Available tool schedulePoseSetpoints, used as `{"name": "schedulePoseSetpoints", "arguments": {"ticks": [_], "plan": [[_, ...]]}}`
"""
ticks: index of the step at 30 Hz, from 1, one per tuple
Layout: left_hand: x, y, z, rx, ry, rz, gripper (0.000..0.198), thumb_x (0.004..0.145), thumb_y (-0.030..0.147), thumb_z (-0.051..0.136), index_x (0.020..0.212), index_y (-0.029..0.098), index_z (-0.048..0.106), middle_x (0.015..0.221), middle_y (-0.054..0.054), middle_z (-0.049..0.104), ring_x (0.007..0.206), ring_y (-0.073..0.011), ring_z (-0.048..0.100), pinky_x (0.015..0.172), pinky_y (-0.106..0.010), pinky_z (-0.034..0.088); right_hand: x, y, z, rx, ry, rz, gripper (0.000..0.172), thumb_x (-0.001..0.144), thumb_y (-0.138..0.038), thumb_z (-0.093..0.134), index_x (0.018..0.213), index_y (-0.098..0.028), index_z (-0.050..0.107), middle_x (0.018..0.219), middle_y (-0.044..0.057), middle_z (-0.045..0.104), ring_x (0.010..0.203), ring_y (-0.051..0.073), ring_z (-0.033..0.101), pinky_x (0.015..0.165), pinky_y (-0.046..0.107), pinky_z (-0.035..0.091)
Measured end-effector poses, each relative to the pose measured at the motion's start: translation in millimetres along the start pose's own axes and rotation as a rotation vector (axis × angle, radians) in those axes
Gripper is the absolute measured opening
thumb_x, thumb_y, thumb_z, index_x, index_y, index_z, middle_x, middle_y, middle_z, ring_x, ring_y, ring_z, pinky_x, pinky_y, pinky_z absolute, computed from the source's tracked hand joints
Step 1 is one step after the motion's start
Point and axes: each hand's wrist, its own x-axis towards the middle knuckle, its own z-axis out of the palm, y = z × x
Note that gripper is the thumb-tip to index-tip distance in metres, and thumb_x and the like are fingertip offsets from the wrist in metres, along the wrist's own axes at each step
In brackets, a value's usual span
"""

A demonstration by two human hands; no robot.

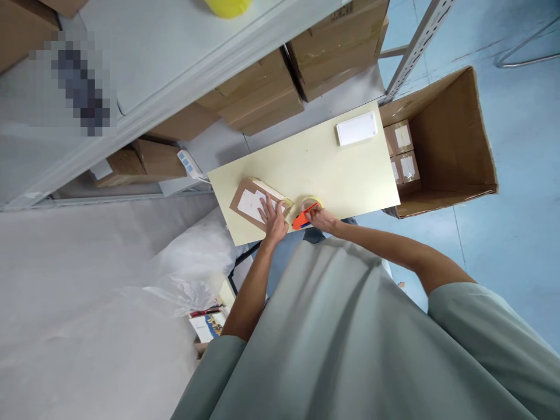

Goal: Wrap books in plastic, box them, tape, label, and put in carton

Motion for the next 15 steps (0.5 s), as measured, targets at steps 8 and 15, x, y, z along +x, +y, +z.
{"name": "schedulePoseSetpoints", "arguments": {"ticks": [8,15], "plan": [[-1,5,3.4,0.010,-0.004,0.024,0.093,0.068,-0.001,0.061,0.158,0.021,0.052,0.194,-0.014,-0.008,0.174,-0.0356,-0.029,0.136,-0.079,-0.010,-39,75,-4,-0.010,0.020,0.212,0.051,0.105,0.001,0.030,0.150,0.004,0.055,0.116,0.025,0.080,0.103,0.031,0.076,0.106,0.044,0.047],[-7,8,4.2,-0.017,0.011,0.062,0.092,0.066,0.000,0.063,0.156,0.021,0.056,0.194,-0.014,-0.002,0.176,-0.0371,-0.024,0.136,-0.080,-0.008,14,56,-46,0.034,0.026,0.248,0.046,0.105,0.001,0.035,0.146,0.007,0.055,0.113,0.028,0.081,0.105,0.032,0.079,0.106,0.046,0.048]]}}
